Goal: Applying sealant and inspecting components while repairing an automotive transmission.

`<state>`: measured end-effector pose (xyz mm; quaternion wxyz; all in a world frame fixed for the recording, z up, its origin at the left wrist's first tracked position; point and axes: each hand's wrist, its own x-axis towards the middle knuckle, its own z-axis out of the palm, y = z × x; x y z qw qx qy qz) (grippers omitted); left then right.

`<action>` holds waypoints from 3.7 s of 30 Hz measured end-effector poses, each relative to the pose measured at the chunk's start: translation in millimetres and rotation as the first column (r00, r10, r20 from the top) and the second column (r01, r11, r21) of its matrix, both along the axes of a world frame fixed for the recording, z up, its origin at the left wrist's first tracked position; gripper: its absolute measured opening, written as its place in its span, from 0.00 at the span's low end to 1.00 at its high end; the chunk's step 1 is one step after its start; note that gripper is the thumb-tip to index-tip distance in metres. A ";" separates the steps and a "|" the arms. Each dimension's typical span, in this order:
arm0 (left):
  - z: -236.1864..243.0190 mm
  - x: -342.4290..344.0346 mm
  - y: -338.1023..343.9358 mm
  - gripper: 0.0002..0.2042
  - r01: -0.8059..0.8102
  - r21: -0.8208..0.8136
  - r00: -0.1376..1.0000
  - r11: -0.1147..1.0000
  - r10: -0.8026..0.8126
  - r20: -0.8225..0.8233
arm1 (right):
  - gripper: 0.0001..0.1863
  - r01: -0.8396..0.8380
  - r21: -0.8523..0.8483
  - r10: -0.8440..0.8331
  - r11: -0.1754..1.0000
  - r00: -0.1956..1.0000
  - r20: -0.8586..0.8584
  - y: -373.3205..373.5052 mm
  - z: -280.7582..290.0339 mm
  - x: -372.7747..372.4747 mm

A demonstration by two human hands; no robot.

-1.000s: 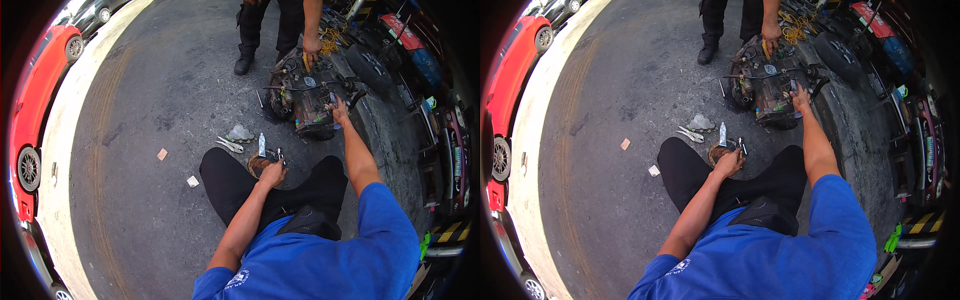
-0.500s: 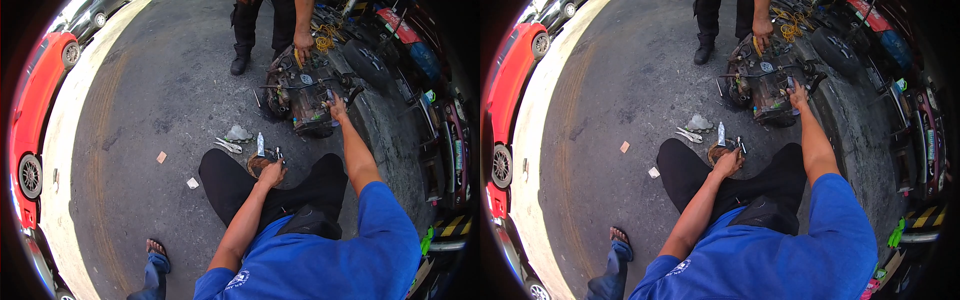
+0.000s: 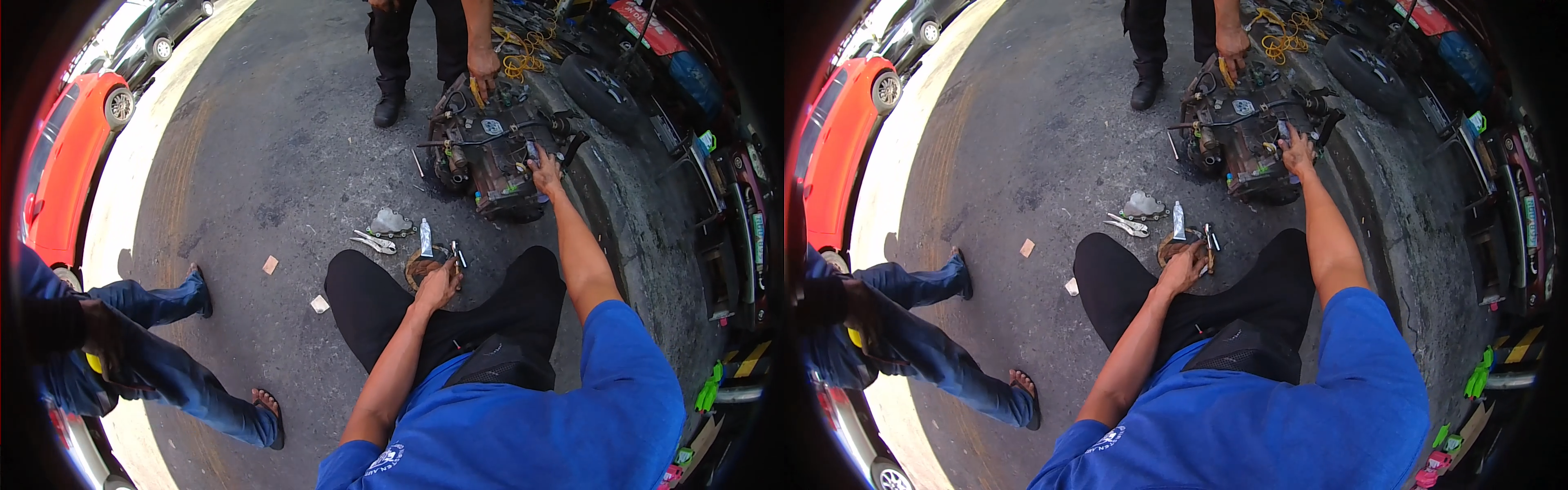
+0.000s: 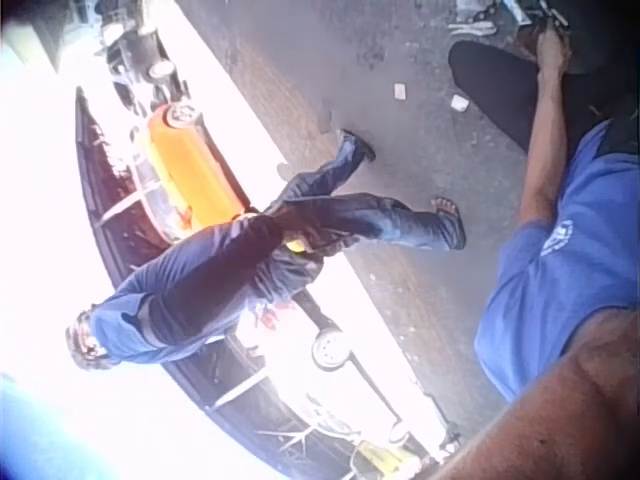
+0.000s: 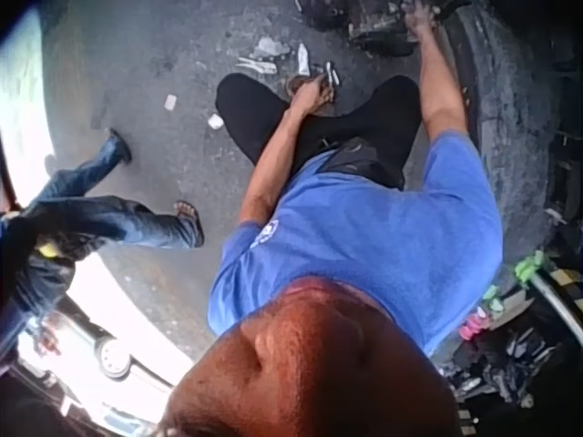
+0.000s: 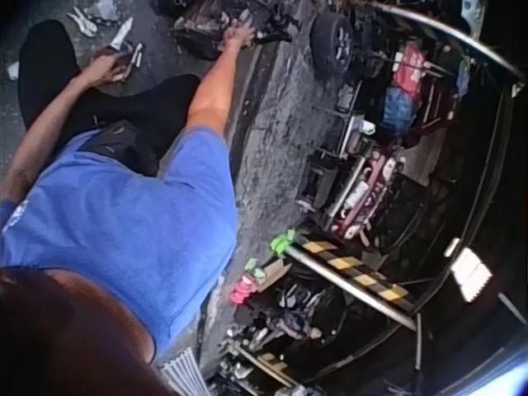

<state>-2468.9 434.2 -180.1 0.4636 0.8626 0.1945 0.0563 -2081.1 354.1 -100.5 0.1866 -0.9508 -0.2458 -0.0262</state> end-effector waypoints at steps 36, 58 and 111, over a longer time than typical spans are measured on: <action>220.8 43.4 90.1 0.27 0.260 0.293 0.939 0.920 -0.170 -0.298 | 0.20 0.304 0.828 0.385 0.472 0.773 -0.504 -41.4 36.6 -76.4; 176.5 86.9 64.0 0.24 0.089 0.271 0.990 0.958 -0.054 -0.133 | 0.20 0.052 0.674 0.620 0.737 0.345 -0.704 29.0 58.3 -184.6; 168.8 63.0 37.9 0.20 0.291 0.469 0.906 0.834 -0.084 -0.414 | 0.16 -0.425 -0.600 0.403 0.678 0.897 -0.181 155.1 87.5 62.7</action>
